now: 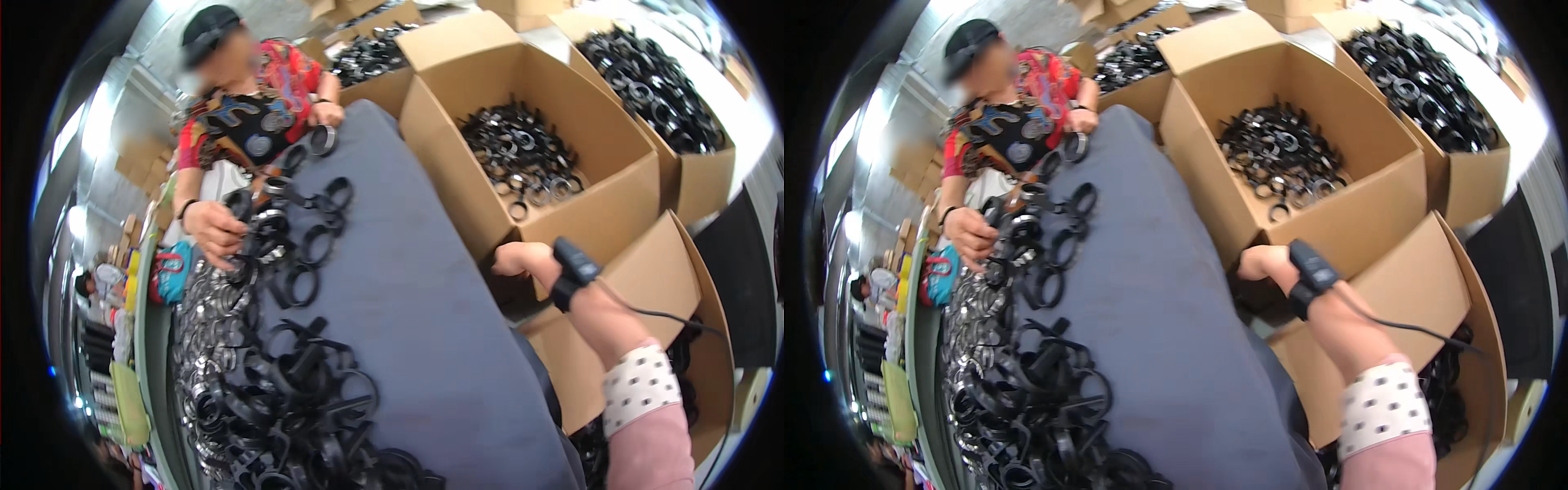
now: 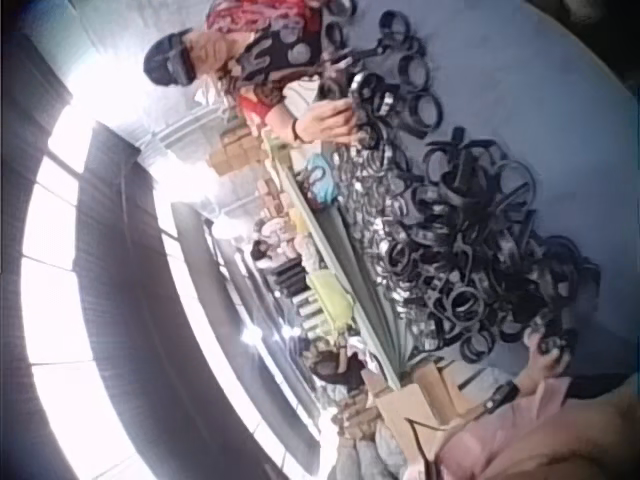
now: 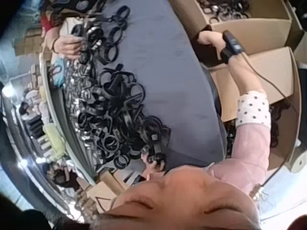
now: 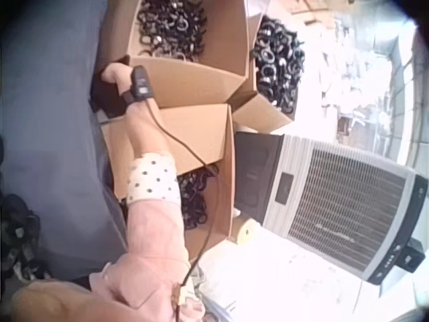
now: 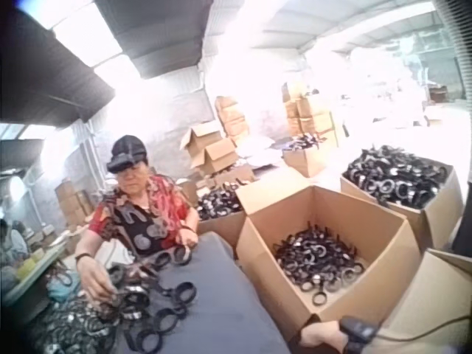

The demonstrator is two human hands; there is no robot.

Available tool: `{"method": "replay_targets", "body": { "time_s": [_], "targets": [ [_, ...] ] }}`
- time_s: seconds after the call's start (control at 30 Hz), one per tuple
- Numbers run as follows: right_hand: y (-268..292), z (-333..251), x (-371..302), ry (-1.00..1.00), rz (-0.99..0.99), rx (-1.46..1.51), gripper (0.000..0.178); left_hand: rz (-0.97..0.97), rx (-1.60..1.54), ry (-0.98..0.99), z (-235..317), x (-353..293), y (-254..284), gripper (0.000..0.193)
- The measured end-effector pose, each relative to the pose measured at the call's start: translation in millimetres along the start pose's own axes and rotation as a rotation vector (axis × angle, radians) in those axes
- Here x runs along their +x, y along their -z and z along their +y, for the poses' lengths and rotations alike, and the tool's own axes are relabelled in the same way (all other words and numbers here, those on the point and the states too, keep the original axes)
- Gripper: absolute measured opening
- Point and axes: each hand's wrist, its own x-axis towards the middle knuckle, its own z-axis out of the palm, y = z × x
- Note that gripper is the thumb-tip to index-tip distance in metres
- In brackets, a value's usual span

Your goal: Assembling black plastic components with metal rings in a factory setting.

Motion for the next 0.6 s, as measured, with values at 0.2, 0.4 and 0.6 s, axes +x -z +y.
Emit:
{"method": "replay_targets", "body": {
  "time_s": [0.2,0.4,0.6],
  "targets": [
    [-73,3,119,-0.092,0.260,-0.285,0.041,-0.155,0.001,-0.142,-21,-24,5,0.028],
    [-92,15,164,-0.124,0.209,-0.331,0.040,-0.391,-0.218,0.360,-10,-59,0,0.028],
    [-105,20,204,-0.105,0.156,-0.334,0.039,-0.283,-0.072,0.292,0,-17,10,0.031]
  ]
}}
